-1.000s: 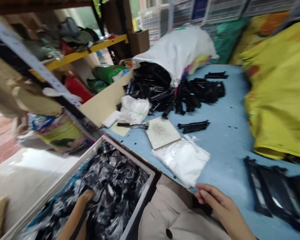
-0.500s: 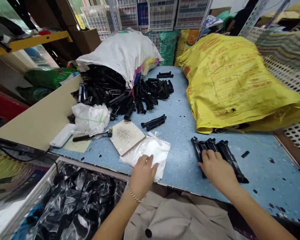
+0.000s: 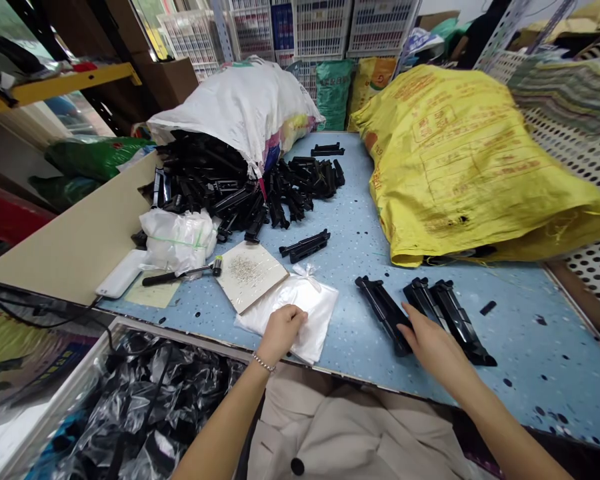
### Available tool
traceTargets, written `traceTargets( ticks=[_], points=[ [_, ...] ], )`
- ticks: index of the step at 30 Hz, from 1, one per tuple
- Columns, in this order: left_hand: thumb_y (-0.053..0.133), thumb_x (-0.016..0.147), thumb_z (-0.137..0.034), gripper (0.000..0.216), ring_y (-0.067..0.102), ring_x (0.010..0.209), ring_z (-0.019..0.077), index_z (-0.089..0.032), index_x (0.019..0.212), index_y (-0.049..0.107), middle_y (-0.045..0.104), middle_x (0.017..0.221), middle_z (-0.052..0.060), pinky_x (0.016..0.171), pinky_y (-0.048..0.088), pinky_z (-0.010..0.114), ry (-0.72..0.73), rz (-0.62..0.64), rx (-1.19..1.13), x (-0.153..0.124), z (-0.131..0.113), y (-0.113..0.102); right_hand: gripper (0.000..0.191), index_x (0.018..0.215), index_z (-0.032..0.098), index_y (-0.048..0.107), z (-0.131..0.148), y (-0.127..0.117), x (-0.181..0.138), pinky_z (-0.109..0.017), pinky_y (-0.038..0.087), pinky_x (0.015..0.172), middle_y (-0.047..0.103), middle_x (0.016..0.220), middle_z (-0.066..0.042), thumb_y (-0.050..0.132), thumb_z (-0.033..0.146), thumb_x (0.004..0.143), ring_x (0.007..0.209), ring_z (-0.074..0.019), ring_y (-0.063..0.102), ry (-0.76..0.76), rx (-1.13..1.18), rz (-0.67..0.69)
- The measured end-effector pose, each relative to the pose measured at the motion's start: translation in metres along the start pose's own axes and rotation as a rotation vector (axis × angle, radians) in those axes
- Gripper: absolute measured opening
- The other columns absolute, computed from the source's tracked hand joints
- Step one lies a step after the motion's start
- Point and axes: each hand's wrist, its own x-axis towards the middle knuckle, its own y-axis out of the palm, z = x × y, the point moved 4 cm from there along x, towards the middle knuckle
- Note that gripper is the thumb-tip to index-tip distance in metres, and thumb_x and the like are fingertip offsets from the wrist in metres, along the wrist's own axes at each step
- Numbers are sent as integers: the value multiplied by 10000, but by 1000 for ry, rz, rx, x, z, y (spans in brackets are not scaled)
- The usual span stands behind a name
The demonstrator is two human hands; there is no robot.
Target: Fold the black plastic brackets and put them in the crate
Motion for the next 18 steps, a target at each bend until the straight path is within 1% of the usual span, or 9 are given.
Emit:
traceTargets(
  ticks=[2, 3, 5, 6, 9, 11, 13, 15, 18],
  points=[
    [531, 784, -233, 203, 570, 679, 145, -173, 603, 598, 590, 635, -5, 629, 432, 240, -5, 13, -29, -2, 0, 1, 444, 1238, 200, 569, 4, 2, 3, -416, 511, 805, 691, 1017, -114, 492, 433, 869, 960, -285, 642, 125, 399, 43],
    [551, 762, -209, 178, 576, 684, 142, -171, 596, 603, 602, 650, -3, 644, 439, 240, -5, 20, -43, -3, 0, 2, 443, 1210, 214, 584, 12, 3, 4, -402, 519, 805, 693, 1019, -96, 534, 463, 848, 961, -270, 641, 172, 629, 78],
    [598, 707, -162, 121, 585, 688, 135, -168, 587, 606, 619, 682, -2, 666, 449, 238, -5, 27, -63, -4, 0, 3, 421, 1146, 227, 616, 37, 8, 4, -385, 534, 788, 697, 1014, -72, 612, 486, 814, 912, -237, 647, 233, 1070, 146],
    [622, 685, -153, 102, 585, 681, 132, -168, 585, 603, 618, 688, -4, 664, 452, 236, -8, 25, -69, -4, -1, 3, 393, 1102, 226, 638, 52, 10, 4, -391, 537, 791, 699, 1004, -66, 649, 476, 798, 880, -224, 650, 253, 1255, 169],
    [687, 662, -209, 138, 570, 647, 131, -170, 579, 585, 588, 657, -12, 617, 450, 232, -17, 15, -72, -4, -2, 2, 248, 902, 224, 696, 97, 17, 8, -459, 521, 870, 711, 919, -39, 747, 402, 738, 844, -206, 653, 288, 1660, 225],
    [670, 702, -268, 196, 566, 643, 133, -172, 560, 576, 568, 636, -11, 601, 447, 232, -12, 20, -62, -2, -3, 1, 191, 807, 223, 704, 119, 24, 12, -508, 498, 913, 717, 874, -28, 774, 372, 712, 859, -207, 652, 301, 1830, 264],
    [613, 752, -270, 220, 572, 656, 134, -174, 556, 586, 570, 638, -5, 603, 451, 232, -2, 30, -52, -1, -4, 0, 173, 769, 218, 705, 132, 30, 16, -524, 490, 920, 721, 848, -28, 783, 356, 701, 843, -200, 652, 314, 1900, 308],
    [574, 767, -239, 216, 581, 673, 135, -175, 564, 607, 594, 666, 2, 614, 458, 234, 6, 34, -46, -1, -4, 1, 169, 763, 212, 706, 137, 35, 19, -518, 488, 920, 723, 847, -32, 791, 340, 693, 834, -197, 651, 310, 1908, 333],
    [572, 745, -192, 185, 596, 706, 139, -173, 569, 625, 635, 719, 11, 648, 470, 239, 20, 31, -33, -1, -4, 3, 167, 772, 221, 704, 137, 39, 23, -501, 491, 908, 723, 880, -28, 797, 330, 685, 865, -204, 650, 297, 1900, 339]
  ],
)
